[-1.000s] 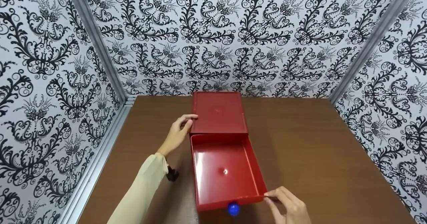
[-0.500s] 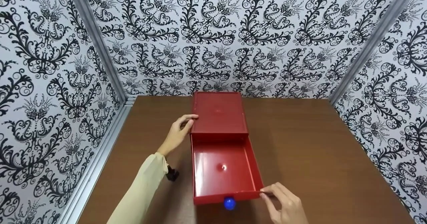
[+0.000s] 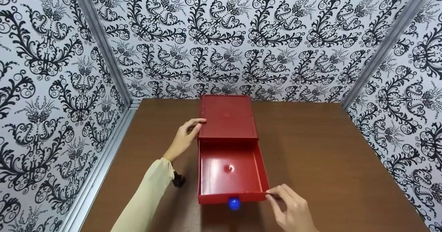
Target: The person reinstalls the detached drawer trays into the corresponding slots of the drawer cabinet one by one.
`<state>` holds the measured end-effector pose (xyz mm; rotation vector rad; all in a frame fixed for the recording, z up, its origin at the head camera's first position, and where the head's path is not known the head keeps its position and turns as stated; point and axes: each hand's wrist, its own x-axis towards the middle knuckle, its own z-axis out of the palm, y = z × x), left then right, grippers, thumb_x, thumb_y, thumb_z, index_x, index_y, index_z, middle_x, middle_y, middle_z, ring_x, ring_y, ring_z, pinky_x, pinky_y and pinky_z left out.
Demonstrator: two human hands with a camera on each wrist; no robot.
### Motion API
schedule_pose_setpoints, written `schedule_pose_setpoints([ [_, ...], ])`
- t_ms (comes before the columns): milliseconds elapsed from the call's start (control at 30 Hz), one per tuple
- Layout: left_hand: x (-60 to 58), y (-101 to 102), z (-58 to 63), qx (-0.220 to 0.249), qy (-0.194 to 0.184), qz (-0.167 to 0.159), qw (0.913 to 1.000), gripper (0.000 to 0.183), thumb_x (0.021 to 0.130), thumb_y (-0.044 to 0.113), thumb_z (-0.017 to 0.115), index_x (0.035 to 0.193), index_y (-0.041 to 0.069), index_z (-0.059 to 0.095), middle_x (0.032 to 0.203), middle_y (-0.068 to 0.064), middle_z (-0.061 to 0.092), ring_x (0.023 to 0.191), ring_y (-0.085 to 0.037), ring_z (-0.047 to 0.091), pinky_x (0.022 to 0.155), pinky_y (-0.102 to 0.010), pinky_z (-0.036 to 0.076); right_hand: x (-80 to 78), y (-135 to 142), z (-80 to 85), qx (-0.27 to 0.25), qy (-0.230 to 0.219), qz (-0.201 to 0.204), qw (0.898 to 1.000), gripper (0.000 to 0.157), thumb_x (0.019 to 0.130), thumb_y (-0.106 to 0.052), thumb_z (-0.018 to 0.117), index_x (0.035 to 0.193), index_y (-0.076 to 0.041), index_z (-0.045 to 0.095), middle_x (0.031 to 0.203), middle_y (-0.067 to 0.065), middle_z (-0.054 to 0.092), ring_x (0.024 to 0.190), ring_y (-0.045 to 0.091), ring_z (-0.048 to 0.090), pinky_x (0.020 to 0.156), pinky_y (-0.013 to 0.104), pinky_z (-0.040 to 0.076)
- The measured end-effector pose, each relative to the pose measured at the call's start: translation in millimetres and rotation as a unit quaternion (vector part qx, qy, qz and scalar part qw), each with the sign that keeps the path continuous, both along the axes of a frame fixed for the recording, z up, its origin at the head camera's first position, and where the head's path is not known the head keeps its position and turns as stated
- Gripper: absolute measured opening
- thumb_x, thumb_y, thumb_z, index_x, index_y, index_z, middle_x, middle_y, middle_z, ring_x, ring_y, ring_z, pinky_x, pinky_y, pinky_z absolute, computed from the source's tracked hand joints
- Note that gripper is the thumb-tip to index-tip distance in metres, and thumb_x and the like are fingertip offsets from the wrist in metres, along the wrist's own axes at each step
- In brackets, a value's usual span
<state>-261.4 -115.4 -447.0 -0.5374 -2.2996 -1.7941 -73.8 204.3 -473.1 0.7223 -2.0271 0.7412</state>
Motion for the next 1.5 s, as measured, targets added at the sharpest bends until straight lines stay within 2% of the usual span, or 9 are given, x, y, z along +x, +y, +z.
schedule_pose_setpoints([
  [100, 1.3, 0, 1.0, -0.003, -0.005, -0.003, 1.0, 0.027, 0.102, 0.018, 0.053, 0.124, 0.012, 0.068, 0.121, -0.012, 0.068, 0.091, -0.007, 0.057, 0.079, -0.016, 0.046, -0.7, -2, 1.1, -0.002, -0.007, 0.006, 1.0, 0.015, 0.095, -0.022, 0.066, 0.086, -0.011, 0.07, 0.078, -0.004, 0.065, 0.067, 0.005, 0.062, 0.065, 0.011, 0.051],
  [200, 1.8, -1, 1.1, -0.003, -0.008, -0.004, 1.0, 0.027, 0.103, 0.018, 0.053, 0.125, 0.012, 0.068, 0.118, -0.011, 0.068, 0.089, -0.008, 0.055, 0.077, -0.017, 0.044, -1.3, -3, 3.6, -0.002, -0.019, 0.01, 1.0, 0.011, 0.094, -0.018, 0.067, 0.086, -0.011, 0.07, 0.078, -0.007, 0.063, 0.068, 0.002, 0.061, 0.065, 0.009, 0.051],
  [333, 1.7, 0, 0.3, 0.006, -0.01, 0.001, 0.9999, 0.027, 0.102, 0.016, 0.054, 0.124, 0.01, 0.068, 0.12, -0.012, 0.068, 0.089, -0.008, 0.055, 0.076, -0.016, 0.044, -3.9, -6, 6.4, 0.0, -0.027, 0.008, 1.0, 0.022, 0.099, -0.026, 0.06, 0.087, -0.011, 0.071, 0.08, -0.01, 0.062, 0.071, -0.002, 0.061, 0.066, 0.009, 0.051],
  [567, 1.5, 0, -0.4, 0.008, -0.012, 0.001, 0.9999, 0.027, 0.102, 0.016, 0.054, 0.124, 0.011, 0.068, 0.12, -0.012, 0.068, 0.088, -0.006, 0.055, 0.076, -0.016, 0.044, -8.9, -10, 7.4, 0.001, -0.03, -0.001, 1.0, 0.022, 0.099, -0.027, 0.058, 0.088, -0.012, 0.071, 0.08, -0.012, 0.062, 0.072, -0.002, 0.062, 0.068, 0.009, 0.051],
  [767, 1.1, 0, -1.3, 0.009, -0.016, 0.001, 0.9998, 0.027, 0.102, 0.018, 0.053, 0.124, 0.013, 0.068, 0.119, -0.011, 0.067, 0.089, -0.005, 0.057, 0.078, -0.017, 0.046, -12.0, -13, 9.6, 0.004, -0.038, -0.015, 0.999, 0.001, 0.089, -0.013, 0.072, 0.089, -0.013, 0.071, 0.08, -0.01, 0.063, 0.073, -0.001, 0.064, 0.07, 0.01, 0.051],
  [967, 2.0, 1, -2.0, 0.014, -0.023, 0.005, 0.9996, 0.027, 0.102, 0.019, 0.055, 0.124, 0.012, 0.067, 0.121, -0.011, 0.065, 0.092, -0.005, 0.058, 0.081, -0.018, 0.048, -15.9, -17, 12.3, 0.004, -0.05, -0.027, 0.998, 0.017, 0.079, -0.004, 0.08, 0.09, -0.014, 0.071, 0.079, -0.009, 0.063, 0.072, 0.002, 0.064, 0.069, 0.012, 0.052],
  [1100, 2.4, 1, -1.1, 0.014, -0.023, 0.007, 0.9996, 0.026, 0.102, 0.018, 0.055, 0.124, 0.012, 0.068, 0.111, -0.011, 0.064, 0.087, -0.006, 0.056, 0.078, -0.02, 0.046, -20.1, -19, 14.6, 0.006, -0.048, -0.036, 0.998, 0.03, 0.069, 0.004, 0.084, 0.088, -0.014, 0.071, 0.078, -0.009, 0.064, 0.071, 0.001, 0.064, 0.067, 0.013, 0.052],
  [1233, 1.5, 2, -1.0, 0.013, -0.018, 0.008, 0.9997, 0.026, 0.102, 0.017, 0.055, 0.123, 0.012, 0.068, 0.108, -0.011, 0.064, 0.086, -0.006, 0.055, 0.077, -0.019, 0.044, -23.8, -21, 16.2, 0.009, -0.049, -0.04, 0.998, 0.031, 0.068, 0.005, 0.085, 0.088, -0.015, 0.072, 0.078, -0.01, 0.063, 0.07, 0.001, 0.063, 0.068, 0.01, 0.051],
  [1500, 1.5, 2, -1.8, 0.013, -0.011, 0.01, 0.9998, 0.026, 0.102, 0.016, 0.054, 0.122, 0.01, 0.068, 0.117, -0.013, 0.066, 0.089, -0.007, 0.056, 0.078, -0.017, 0.045, -29.9, -21, 18.6, 0.008, -0.053, -0.039, 0.998, 0.031, 0.069, 0.005, 0.085, 0.089, -0.015, 0.073, 0.078, -0.01, 0.064, 0.07, 0.0, 0.064, 0.067, 0.012, 0.053],
])
